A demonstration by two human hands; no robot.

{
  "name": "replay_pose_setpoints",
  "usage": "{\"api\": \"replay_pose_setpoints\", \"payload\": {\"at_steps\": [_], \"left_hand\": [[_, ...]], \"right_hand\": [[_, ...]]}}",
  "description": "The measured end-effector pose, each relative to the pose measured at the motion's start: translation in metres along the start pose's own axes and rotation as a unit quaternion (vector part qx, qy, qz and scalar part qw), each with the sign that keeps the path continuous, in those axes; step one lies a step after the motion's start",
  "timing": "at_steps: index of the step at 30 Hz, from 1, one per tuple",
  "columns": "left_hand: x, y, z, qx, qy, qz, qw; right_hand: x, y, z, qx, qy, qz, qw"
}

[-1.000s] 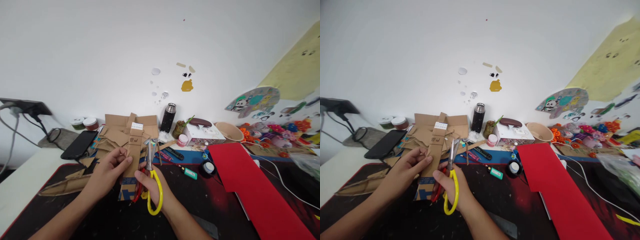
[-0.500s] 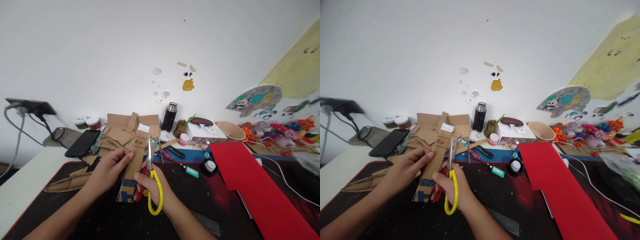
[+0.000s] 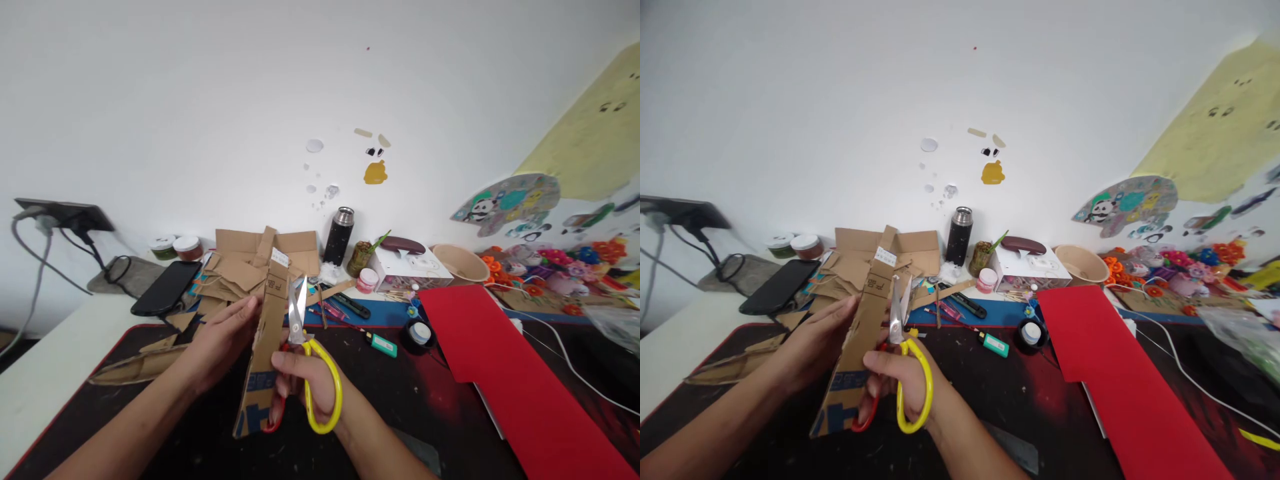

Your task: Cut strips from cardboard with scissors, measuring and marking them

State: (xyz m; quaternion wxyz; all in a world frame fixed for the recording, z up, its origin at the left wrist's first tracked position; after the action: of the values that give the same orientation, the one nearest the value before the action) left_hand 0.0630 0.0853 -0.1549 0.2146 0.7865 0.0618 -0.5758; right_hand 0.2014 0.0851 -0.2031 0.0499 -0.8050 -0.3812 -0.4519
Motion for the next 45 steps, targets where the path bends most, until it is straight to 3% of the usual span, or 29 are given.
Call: {"api": "replay_pose_setpoints", "payload": {"at_steps": [8, 19, 25, 32, 35, 39, 42, 45], "left_hand": [[-0.002, 0.002, 0.002, 0.013, 0.103, 0.057, 0.993], [0.007, 0.008, 0.003, 0.03, 0.038, 0.098, 0.994], [0.004, 0.007, -0.001, 0.088, -0.085, 0.023, 0.992], [-0.009, -0.002, 0.011, 0.001, -0.132, -0.053, 0.99], [-0.021, -0.001, 0.012, -0.004, -0.21, -0.128, 0.969], [-0.027, 0.006, 0.008, -0.033, -0.33, -0.244, 0.911], [-0.018, 0.011, 0.002, -0.022, -0.4, -0.265, 0.877], [-0.009, 0.017, -0.004, 0.023, -0.41, -0.253, 0.876]], "right_hand": [[-0.007, -0.001, -0.002, -0.001, 0.01, -0.015, 1.0], [-0.019, -0.008, 0.005, -0.017, 0.032, -0.016, 0.999], [-0.017, -0.008, 0.005, -0.065, 0.067, 0.015, 0.996], [-0.005, -0.008, 0.01, -0.12, 0.055, 0.086, 0.987], [0.005, -0.008, 0.012, -0.151, 0.043, 0.13, 0.979], [0.015, -0.003, 0.01, -0.164, 0.04, 0.158, 0.973], [0.017, 0.0, 0.008, -0.16, 0.042, 0.157, 0.974], [0.018, 0.0, 0.01, -0.174, 0.042, 0.153, 0.972]]}}
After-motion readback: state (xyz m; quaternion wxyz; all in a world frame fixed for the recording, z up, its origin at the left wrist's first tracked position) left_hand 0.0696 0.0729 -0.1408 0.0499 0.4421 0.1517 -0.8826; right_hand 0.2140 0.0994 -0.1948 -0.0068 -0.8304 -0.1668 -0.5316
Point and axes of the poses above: each hand's wrist, its own y-axis away from the middle knuckle, its own z-axis out of the back of the hand, x = y × z, the point moved 5 cm from there along -y, towards the middle knuckle, and after that the axes turned 12 degrees about -x, right-handed, at the moved point
